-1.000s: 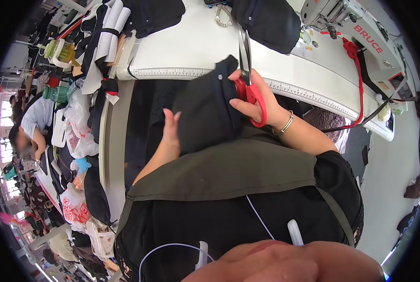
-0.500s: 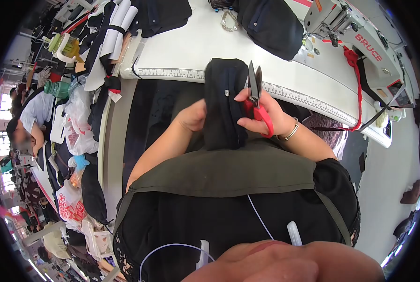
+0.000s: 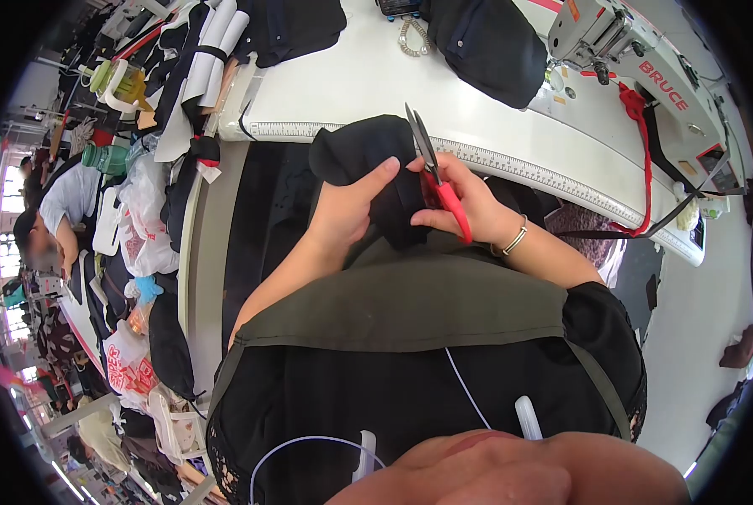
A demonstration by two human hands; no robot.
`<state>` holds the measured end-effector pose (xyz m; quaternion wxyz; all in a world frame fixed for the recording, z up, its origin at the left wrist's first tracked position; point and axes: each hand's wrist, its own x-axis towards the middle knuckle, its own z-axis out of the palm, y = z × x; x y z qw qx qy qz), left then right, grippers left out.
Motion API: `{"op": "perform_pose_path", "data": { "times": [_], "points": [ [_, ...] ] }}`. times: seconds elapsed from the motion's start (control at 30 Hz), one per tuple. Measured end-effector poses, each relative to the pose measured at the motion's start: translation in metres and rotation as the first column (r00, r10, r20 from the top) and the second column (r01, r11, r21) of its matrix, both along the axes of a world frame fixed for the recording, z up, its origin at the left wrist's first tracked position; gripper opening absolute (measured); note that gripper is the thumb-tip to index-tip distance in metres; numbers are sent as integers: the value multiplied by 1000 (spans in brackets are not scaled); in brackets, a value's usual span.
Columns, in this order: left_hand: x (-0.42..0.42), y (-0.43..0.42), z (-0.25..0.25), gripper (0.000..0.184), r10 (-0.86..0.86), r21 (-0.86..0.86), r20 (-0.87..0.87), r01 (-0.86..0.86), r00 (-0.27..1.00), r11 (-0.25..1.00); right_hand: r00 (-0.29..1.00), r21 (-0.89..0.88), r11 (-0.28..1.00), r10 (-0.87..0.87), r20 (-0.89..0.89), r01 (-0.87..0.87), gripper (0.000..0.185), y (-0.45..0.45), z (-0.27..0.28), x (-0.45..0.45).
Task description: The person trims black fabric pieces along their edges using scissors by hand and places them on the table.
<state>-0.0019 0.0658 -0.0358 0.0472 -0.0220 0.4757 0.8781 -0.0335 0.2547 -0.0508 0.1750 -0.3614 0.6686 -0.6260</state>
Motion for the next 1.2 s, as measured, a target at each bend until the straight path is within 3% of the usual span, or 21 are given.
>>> {"op": "perform_pose_path", "data": {
  "times": [0.07,0.2,0.33,0.37,0.43,0.53,0.67,0.73,0.83,0.93,1.03,1.2],
  "points": [
    [3,3,2,34,24,16,-19,-24,1000,1000,997,-81,996,-31,67,36,57,1,-9,-1],
    [5,2,1,30,-38,-141,-130,20,991,990,967,-282,955,-19,253,92,55,4,-5,-6],
    [8,2,3,26,-17,-169,-108,-1,994,986,992,-164,981,-93,83,106,55,3,-1,-6],
    [9,3,5,26,-18,-171,-108,0,994,985,992,-165,980,-94,83,106,55,3,0,-5],
    [12,5,11,26,-64,-380,-217,-24,974,925,988,-240,960,-136,67,148,55,1,2,-5],
    [16,7,17,27,-61,-467,-206,-43,977,883,985,-217,962,-148,86,164,54,-1,1,-7],
    [19,12,22,29,-61,-441,-170,-20,983,897,983,-185,966,-182,11,181,53,-1,3,-6],
    [19,11,24,30,-144,-557,-202,7,969,830,978,-156,966,-208,-2,205,53,0,3,-5],
    [19,15,27,30,-74,-434,-144,4,987,901,978,-195,960,-190,84,203,53,-1,4,-5],
    [19,12,22,29,-78,-422,-109,25,991,906,974,-227,952,-177,141,206,53,-1,10,-6],
    [20,13,14,28,-23,-454,-30,7,999,891,977,-228,950,-214,16,212,55,-2,5,-10],
    [21,15,20,30,-14,-413,-30,0,999,911,976,-262,940,-205,73,217,55,-2,10,-13]
  ]
}}
